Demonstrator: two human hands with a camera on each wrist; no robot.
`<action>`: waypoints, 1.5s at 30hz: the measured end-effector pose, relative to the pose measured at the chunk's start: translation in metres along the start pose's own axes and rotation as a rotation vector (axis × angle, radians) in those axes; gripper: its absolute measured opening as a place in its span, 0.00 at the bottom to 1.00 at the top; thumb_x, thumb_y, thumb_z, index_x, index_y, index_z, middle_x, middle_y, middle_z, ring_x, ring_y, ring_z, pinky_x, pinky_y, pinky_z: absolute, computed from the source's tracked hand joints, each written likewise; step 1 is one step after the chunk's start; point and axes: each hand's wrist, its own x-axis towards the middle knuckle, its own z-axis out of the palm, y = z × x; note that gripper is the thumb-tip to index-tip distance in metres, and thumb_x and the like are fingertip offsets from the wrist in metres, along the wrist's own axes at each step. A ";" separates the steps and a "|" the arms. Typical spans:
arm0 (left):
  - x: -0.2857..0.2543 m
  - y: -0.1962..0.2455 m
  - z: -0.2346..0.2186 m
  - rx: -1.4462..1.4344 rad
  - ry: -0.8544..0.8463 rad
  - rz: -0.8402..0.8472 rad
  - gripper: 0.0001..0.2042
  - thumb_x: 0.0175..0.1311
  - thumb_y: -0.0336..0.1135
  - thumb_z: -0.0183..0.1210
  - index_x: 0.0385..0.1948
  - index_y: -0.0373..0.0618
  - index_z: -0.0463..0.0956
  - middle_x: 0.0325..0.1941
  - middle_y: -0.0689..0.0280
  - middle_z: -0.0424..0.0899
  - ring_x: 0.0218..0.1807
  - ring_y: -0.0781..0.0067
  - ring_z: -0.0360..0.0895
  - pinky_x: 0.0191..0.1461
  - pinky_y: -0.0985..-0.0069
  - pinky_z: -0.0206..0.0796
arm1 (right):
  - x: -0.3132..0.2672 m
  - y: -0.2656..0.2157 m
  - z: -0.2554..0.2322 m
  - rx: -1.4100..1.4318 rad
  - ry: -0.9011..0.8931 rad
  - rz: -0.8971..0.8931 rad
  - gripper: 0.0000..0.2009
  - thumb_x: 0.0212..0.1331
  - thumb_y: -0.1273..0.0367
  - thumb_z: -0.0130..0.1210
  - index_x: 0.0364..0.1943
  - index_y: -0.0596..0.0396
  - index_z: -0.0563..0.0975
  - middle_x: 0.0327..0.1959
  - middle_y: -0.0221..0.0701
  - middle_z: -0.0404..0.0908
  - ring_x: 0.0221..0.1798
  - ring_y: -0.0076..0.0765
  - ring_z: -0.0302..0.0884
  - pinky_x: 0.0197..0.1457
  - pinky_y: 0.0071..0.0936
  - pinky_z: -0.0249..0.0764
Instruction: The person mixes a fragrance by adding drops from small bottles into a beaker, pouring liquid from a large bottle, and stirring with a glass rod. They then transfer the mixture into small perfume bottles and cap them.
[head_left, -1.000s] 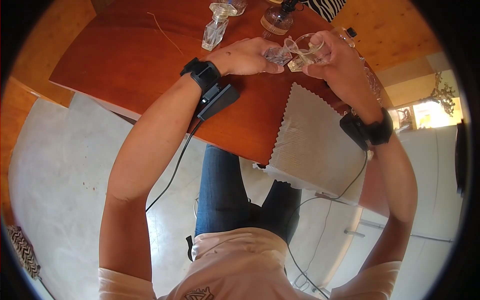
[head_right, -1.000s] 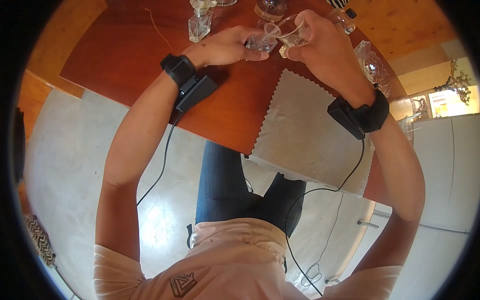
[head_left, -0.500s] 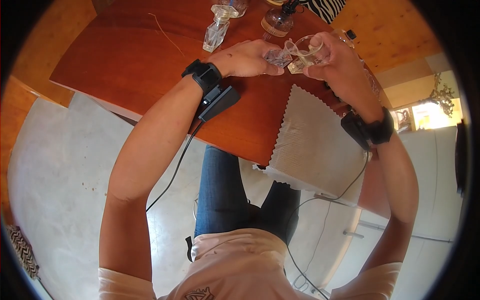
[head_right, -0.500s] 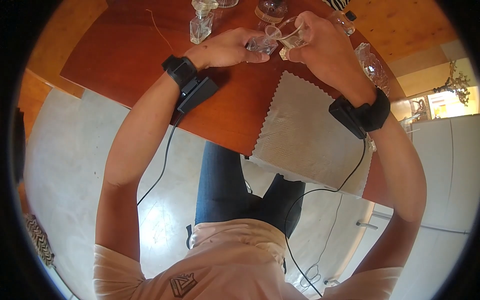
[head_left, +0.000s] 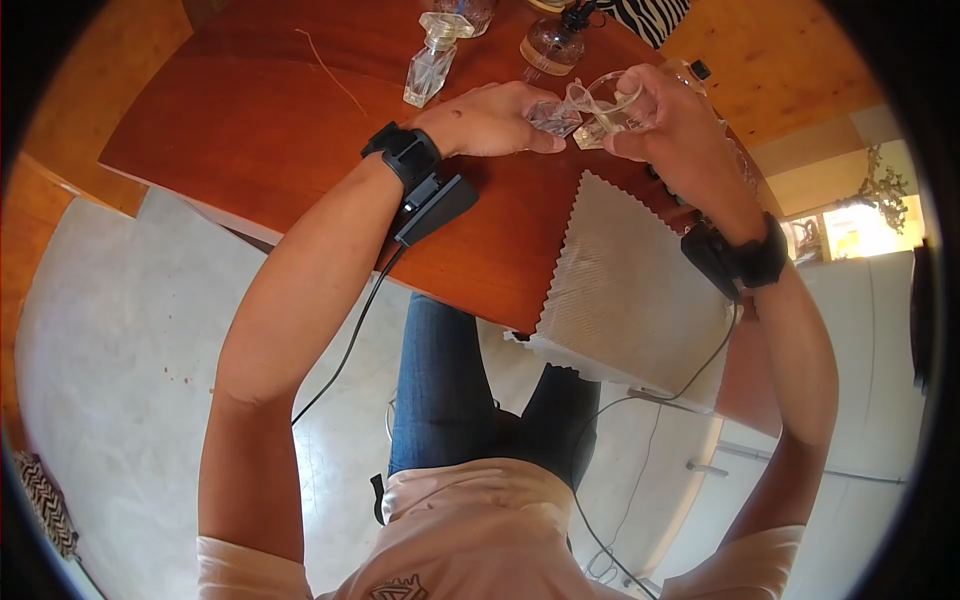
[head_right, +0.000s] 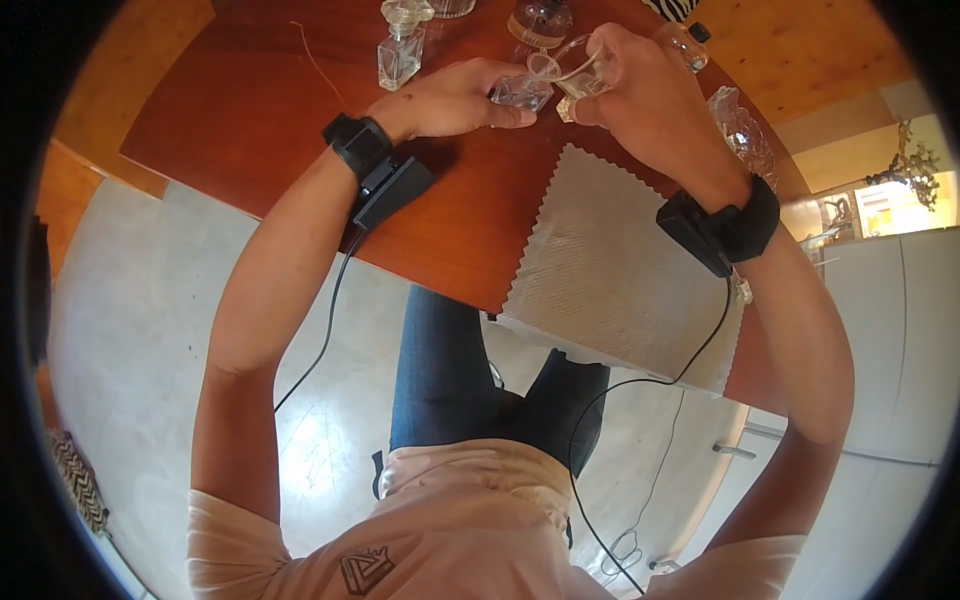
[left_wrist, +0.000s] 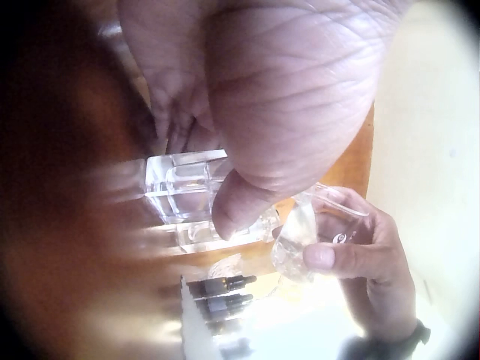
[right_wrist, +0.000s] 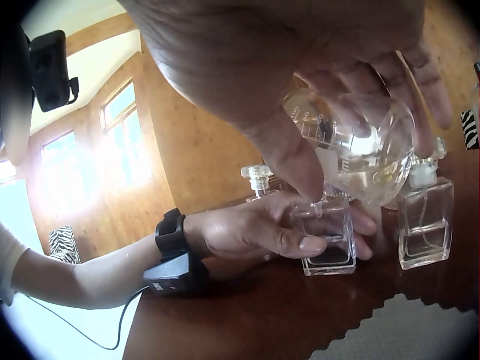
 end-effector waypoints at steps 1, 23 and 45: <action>0.000 0.000 0.000 -0.001 -0.006 -0.001 0.23 0.69 0.46 0.64 0.61 0.45 0.76 0.54 0.57 0.86 0.56 0.58 0.80 0.63 0.66 0.67 | 0.000 0.000 0.000 -0.018 0.000 -0.006 0.18 0.45 0.69 0.69 0.39 0.61 0.75 0.29 0.42 0.82 0.35 0.46 0.82 0.41 0.39 0.74; 0.005 -0.013 0.006 -0.148 0.008 0.150 0.22 0.70 0.43 0.62 0.62 0.44 0.76 0.55 0.58 0.85 0.56 0.63 0.81 0.61 0.70 0.69 | -0.089 0.059 0.007 0.861 0.236 0.366 0.24 0.51 0.75 0.68 0.54 0.61 0.74 0.49 0.37 0.83 0.50 0.28 0.80 0.55 0.25 0.75; 0.002 0.001 0.000 -0.165 -0.061 0.020 0.22 0.71 0.37 0.62 0.64 0.43 0.74 0.59 0.65 0.82 0.62 0.72 0.77 0.70 0.73 0.64 | -0.187 0.125 0.009 0.775 0.269 0.297 0.35 0.49 0.75 0.72 0.65 0.56 0.71 0.60 0.36 0.79 0.65 0.32 0.74 0.70 0.32 0.66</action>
